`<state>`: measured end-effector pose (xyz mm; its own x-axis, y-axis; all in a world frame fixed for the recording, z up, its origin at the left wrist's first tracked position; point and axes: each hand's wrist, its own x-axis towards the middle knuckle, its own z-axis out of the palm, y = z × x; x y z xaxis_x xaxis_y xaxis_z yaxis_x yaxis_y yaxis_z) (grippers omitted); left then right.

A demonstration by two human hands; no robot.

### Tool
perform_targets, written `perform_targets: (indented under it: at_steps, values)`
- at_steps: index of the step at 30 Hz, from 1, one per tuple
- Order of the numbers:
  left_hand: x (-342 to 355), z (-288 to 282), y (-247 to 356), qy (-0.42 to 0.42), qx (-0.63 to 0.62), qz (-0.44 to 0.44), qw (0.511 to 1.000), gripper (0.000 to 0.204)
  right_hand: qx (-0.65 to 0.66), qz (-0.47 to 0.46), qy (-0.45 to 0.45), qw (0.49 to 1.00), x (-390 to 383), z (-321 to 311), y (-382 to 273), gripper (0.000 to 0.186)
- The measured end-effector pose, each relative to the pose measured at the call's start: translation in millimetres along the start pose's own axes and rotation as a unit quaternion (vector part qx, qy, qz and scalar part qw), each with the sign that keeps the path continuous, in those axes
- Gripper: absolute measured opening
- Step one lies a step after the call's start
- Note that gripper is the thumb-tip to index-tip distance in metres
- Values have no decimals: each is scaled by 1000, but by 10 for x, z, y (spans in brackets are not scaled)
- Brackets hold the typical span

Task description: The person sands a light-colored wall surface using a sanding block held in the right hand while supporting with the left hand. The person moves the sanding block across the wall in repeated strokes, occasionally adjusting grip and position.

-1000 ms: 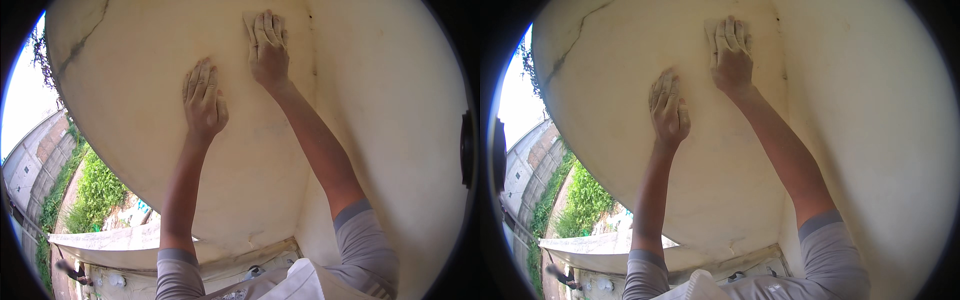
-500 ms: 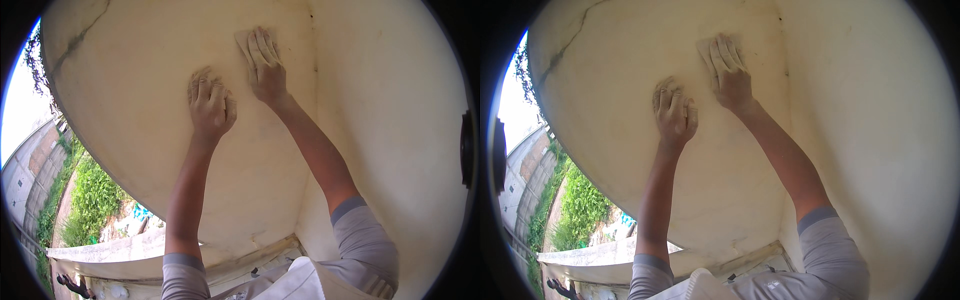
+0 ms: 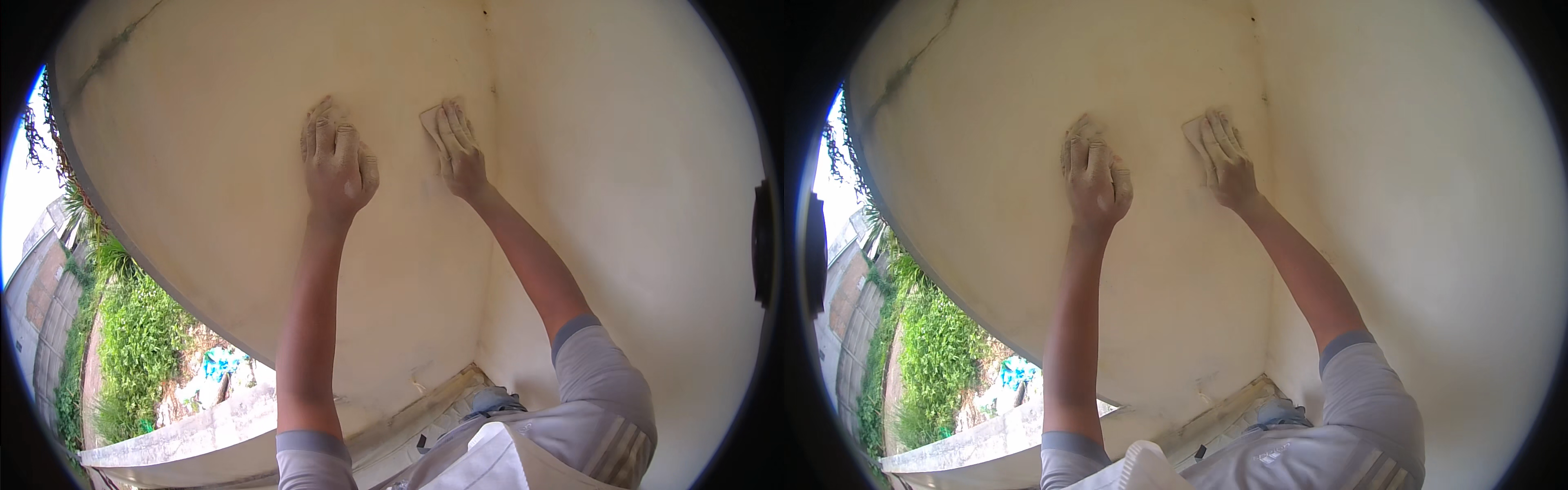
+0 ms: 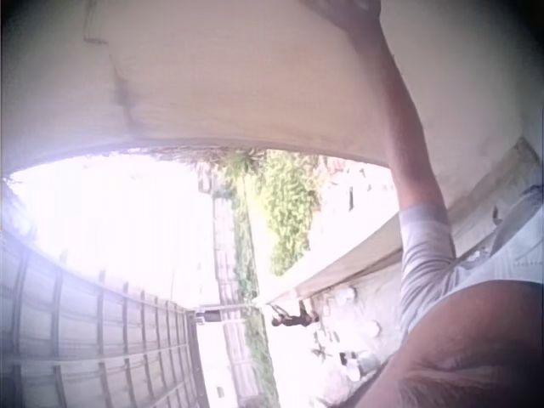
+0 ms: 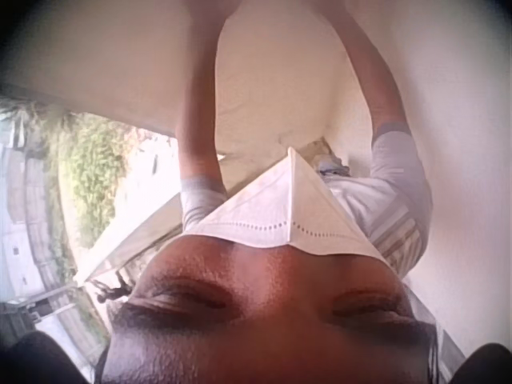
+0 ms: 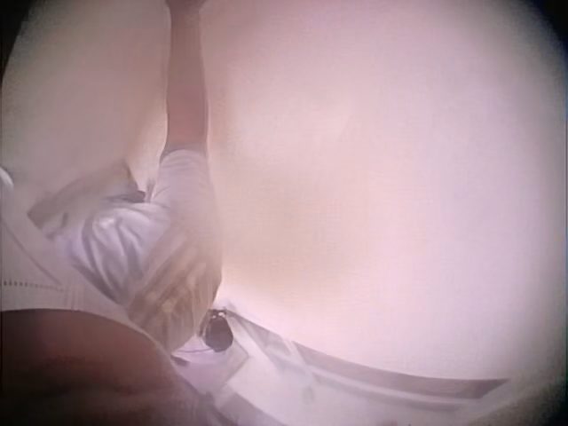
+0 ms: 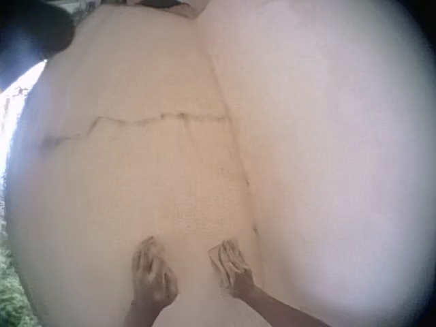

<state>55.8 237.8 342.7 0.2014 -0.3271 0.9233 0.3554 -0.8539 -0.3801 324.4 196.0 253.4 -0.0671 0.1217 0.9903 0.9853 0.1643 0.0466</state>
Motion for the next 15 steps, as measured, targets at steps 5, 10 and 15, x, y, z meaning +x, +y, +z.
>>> perform_targets:
  at_steps: [5, 10, 15]
  values:
    - [-32, 87, 49, -15, 26, 6, 1000, 18, -7, 53, 99, 994, 1308, -111, 604, 56]
    - [36, -56, 45, -45, 78, 0, 996, 17, 41, -65, 63, 995, 1091, 100, -292, 55]
    - [83, 20, 28, -61, 93, 22, 994, 14, 13, -4, 92, 996, 755, -115, 714, 55]
